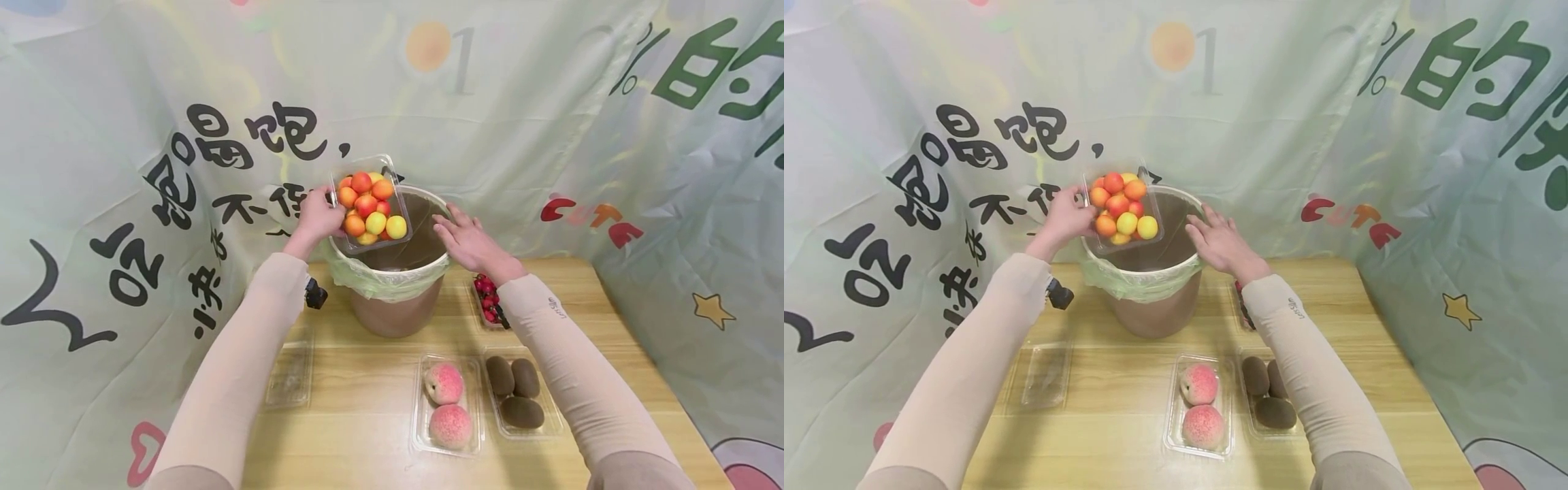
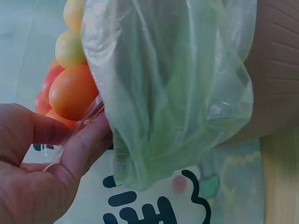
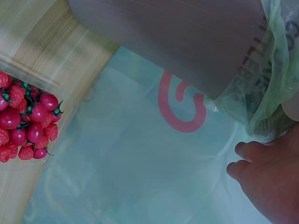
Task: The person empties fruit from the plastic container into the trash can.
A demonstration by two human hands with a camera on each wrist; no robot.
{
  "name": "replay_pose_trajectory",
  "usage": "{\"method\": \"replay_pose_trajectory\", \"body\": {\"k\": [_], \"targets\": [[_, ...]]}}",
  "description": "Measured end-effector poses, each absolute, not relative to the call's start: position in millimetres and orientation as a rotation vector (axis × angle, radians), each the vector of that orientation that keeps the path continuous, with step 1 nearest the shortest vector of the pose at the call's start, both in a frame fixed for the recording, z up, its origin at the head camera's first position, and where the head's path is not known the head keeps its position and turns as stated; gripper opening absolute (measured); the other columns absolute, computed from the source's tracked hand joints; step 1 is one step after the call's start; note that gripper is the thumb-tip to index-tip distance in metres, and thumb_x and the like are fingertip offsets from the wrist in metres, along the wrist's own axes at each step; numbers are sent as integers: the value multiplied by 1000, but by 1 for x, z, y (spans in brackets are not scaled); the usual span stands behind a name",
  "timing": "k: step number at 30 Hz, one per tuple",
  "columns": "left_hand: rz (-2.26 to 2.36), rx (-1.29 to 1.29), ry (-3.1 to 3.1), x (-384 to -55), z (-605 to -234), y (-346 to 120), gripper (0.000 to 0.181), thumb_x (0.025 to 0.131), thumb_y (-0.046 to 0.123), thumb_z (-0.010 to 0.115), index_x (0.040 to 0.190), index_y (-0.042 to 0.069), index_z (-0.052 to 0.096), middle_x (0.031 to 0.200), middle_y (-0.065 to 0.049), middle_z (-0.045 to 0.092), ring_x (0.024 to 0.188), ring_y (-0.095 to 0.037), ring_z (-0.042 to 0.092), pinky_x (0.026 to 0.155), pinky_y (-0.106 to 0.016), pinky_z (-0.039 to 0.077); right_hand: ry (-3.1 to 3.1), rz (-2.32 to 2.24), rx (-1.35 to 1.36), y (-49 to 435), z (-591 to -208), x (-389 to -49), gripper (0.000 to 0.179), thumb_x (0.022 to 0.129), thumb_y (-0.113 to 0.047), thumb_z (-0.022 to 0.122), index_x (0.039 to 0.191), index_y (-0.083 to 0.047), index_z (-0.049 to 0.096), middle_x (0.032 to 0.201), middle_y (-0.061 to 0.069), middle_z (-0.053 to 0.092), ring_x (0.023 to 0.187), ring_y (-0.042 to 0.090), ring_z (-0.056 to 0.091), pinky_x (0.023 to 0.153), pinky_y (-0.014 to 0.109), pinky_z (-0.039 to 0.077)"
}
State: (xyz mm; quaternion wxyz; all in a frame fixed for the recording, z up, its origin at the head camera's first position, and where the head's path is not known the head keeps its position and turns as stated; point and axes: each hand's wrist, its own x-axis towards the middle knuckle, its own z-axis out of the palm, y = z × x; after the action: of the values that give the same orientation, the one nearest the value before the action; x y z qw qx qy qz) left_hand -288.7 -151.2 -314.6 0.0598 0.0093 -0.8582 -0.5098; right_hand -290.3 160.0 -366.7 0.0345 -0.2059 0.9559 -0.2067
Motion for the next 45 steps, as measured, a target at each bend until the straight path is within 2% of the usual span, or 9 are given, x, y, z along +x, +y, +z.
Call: {"method": "replay_pose_trajectory", "body": {"k": [5, 7, 10, 13, 15, 19, 26, 35, 45], "targets": [[-1502, 38, -2594, -290, -318, -152, 47, 95, 4, 51, 142, 1, 54, 84, -13, 66, 47, -12, 68, 59, -37, 65, 2943, -632, -638, 159, -367, -292, 67, 113, -51, 17, 167, -13, 31, 178, 19, 4, 163, 45, 9, 132, 64, 2], [-1489, 34, -2592, -290, -318, -152, 53, 95, 5, 51, 148, 2, 51, 87, -13, 67, 53, -20, 73, 59, -36, 65, 2945, -634, -640, 159, -367, -292, 67, 113, -50, 18, 167, -13, 32, 178, 19, 5, 163, 45, 9, 132, 64, 2], [-1405, 21, -2600, -290, -319, -151, 54, 96, 7, 51, 150, 4, 50, 94, -17, 71, 76, -24, 75, 64, -26, 62, 2944, -639, -637, 160, -367, -292, 66, 114, -50, 18, 167, -12, 31, 178, 19, 4, 164, 45, 8, 132, 64, 0], [-1376, 20, -2585, -290, -321, -150, 54, 97, 6, 51, 150, 6, 51, 100, -19, 73, 84, -32, 74, 63, -23, 59, 2938, -637, -633, 160, -368, -293, 67, 114, -51, 17, 167, -13, 31, 178, 19, 3, 164, 44, 7, 132, 63, 0], [-1406, 15, -2564, -291, -323, -150, 54, 98, 5, 51, 151, 6, 49, 102, -20, 73, 81, -35, 76, 62, -24, 60, 2936, -632, -632, 160, -368, -293, 67, 113, -51, 17, 167, -13, 30, 178, 18, 3, 164, 44, 7, 132, 63, 0], [-1485, -4, -2517, -291, -324, -148, 53, 99, 3, 50, 152, 7, 48, 101, -19, 72, 67, -35, 76, 60, -35, 65, 2934, -623, -635, 160, -368, -292, 68, 113, -52, 16, 167, -13, 30, 178, 19, 3, 164, 44, 7, 132, 63, 1], [-1520, -66, -2460, -289, -323, -144, 52, 99, 1, 50, 151, 6, 47, 95, -17, 67, 51, -12, 61, 52, -24, 58, 2929, -620, -635, 161, -368, -293, 69, 113, -53, 14, 168, -14, 29, 178, 18, 2, 164, 45, 6, 132, 63, 0], [-1475, -83, -2439, -287, -322, -140, 51, 100, 1, 52, 150, 7, 48, 104, -25, 73, 54, -12, 62, 55, -23, 56, 2931, -619, -633, 160, -368, -293, 68, 113, -53, 15, 168, -15, 30, 178, 17, 3, 164, 45, 7, 132, 63, 0], [-1450, -85, -2431, -285, -322, -137, 48, 105, 5, 52, 152, 8, 45, 106, -25, 73, 55, -12, 61, 51, -21, 51, 2931, -621, -634, 160, -367, -292, 67, 113, -53, 16, 168, -15, 30, 179, 17, 2, 164, 45, 7, 132, 63, 1]]}}
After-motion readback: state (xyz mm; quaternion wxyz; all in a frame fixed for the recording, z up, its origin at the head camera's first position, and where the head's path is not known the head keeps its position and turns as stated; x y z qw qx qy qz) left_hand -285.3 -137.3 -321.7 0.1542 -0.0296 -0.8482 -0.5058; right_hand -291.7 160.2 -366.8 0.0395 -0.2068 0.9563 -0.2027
